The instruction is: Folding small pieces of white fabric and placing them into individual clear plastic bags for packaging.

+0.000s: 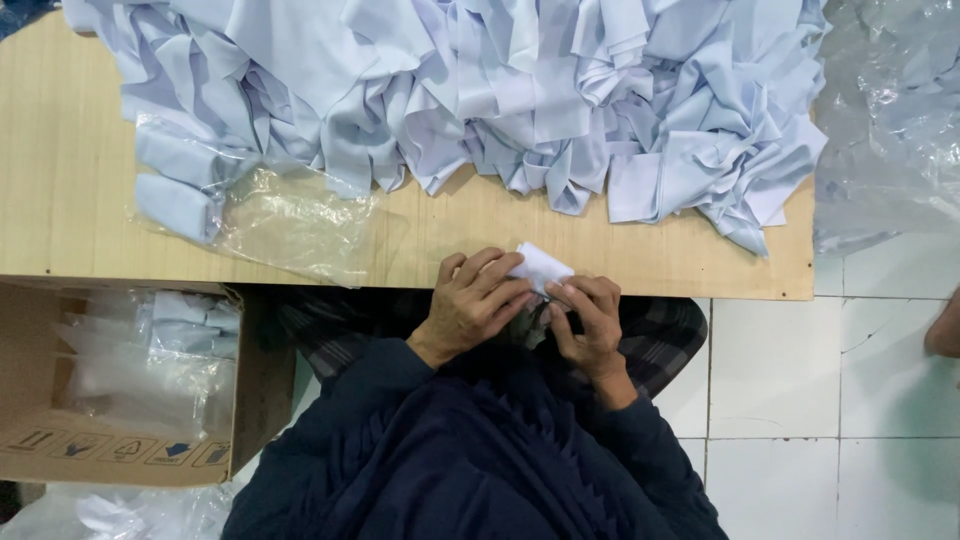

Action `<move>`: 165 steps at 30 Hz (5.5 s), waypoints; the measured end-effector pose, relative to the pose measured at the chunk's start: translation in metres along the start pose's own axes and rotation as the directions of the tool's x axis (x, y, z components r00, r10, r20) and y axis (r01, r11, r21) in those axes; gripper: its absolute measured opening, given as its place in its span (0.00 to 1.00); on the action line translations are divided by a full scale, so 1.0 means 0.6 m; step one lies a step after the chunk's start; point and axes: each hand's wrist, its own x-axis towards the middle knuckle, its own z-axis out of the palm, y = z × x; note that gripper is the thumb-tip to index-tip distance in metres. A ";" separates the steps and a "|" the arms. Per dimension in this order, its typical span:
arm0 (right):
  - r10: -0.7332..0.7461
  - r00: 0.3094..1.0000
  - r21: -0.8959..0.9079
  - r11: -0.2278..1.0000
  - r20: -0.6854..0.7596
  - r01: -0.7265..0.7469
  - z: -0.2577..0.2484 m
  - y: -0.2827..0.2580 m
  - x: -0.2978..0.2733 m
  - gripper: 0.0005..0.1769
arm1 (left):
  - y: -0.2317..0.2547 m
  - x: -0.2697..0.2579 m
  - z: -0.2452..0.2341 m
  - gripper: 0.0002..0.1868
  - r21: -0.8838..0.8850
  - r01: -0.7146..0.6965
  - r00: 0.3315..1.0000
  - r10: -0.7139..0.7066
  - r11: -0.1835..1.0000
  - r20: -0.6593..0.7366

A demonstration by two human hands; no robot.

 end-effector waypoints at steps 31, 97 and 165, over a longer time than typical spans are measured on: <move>0.490 0.810 0.282 0.767 0.320 -0.576 0.130 -0.087 0.103 0.14 | -0.102 -0.016 -0.213 0.23 0.353 0.496 0.865 -0.487 0.793 -0.123; 0.179 0.699 0.207 0.878 0.693 -0.431 0.271 -0.106 0.144 0.16 | -0.128 -0.105 -0.145 0.31 0.424 0.404 0.908 -0.411 0.810 -0.080; 0.786 0.610 0.504 0.567 -0.095 -0.652 -0.053 0.078 0.091 0.05 | 0.000 0.123 0.150 0.28 -0.587 0.630 0.762 -0.260 0.508 0.592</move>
